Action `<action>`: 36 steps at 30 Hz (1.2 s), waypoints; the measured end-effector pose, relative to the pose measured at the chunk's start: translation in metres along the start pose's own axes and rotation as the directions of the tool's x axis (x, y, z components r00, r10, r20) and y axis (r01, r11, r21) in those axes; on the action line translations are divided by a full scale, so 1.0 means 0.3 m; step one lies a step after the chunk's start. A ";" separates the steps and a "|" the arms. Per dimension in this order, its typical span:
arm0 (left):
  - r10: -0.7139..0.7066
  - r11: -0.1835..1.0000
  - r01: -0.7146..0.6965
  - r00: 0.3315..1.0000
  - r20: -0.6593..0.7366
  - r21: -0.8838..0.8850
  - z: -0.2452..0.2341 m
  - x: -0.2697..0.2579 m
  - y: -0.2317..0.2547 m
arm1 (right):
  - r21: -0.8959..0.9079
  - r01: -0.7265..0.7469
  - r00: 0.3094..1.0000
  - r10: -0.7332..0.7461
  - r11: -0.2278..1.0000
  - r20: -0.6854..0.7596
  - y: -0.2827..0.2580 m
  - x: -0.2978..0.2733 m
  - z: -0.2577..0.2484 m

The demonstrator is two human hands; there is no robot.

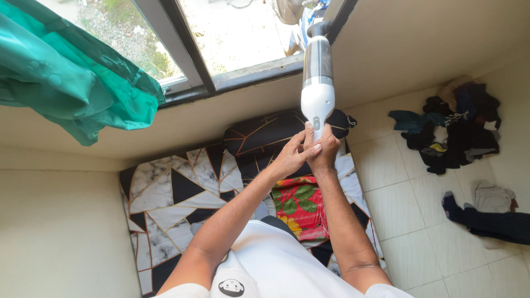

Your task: The person uses a handheld vacuum cleaner to clean a long black pillow, a folded red patterned textile, and a green curtain hanging by a window. The person moves the vacuum over each item's surface in a bedroom setting.

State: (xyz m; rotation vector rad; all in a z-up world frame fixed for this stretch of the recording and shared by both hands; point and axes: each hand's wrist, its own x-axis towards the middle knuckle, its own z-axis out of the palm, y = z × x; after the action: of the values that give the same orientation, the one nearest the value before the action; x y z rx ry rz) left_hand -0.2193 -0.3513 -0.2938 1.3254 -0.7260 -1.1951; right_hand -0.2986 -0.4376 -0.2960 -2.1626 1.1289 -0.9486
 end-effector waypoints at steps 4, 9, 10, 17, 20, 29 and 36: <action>0.075 0.997 -0.074 0.997 -0.005 0.021 0.016 -0.005 0.034 | 0.031 0.031 0.998 -0.029 0.999 -0.049 -0.046 0.018 -0.044; 0.194 0.978 -0.192 0.981 -0.021 0.087 0.050 -0.036 0.060 | 0.060 0.058 0.994 -0.053 0.996 -0.091 -0.092 0.027 -0.109; 0.217 0.971 -0.213 0.976 -0.019 0.111 0.056 -0.042 0.066 | 0.071 0.059 0.994 -0.052 0.996 -0.097 -0.097 0.026 -0.121; 0.267 0.964 -0.267 0.964 0.020 0.016 0.108 -0.063 0.112 | 0.050 0.121 0.975 -0.109 0.991 -0.191 -0.118 0.034 -0.181; 0.311 0.948 -0.312 0.950 0.025 0.068 0.124 -0.053 0.162 | 0.058 0.153 0.963 -0.136 0.986 -0.233 -0.141 0.063 -0.212; 0.617 0.707 -0.524 0.785 -0.052 0.474 0.113 -0.126 0.468 | 0.275 0.286 0.930 -0.197 0.918 -0.310 -0.358 0.190 -0.297; 0.741 0.530 -0.502 0.667 -0.085 0.683 0.064 -0.149 0.728 | 0.204 0.524 0.804 -0.401 0.827 -0.438 -0.558 0.358 -0.303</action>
State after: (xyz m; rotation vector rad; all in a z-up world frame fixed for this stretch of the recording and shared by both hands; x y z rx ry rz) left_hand -0.1995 -0.3502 -0.0710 1.5343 -1.2471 -0.0558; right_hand -0.2444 -0.4526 -0.0847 -2.0689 0.5215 -1.7055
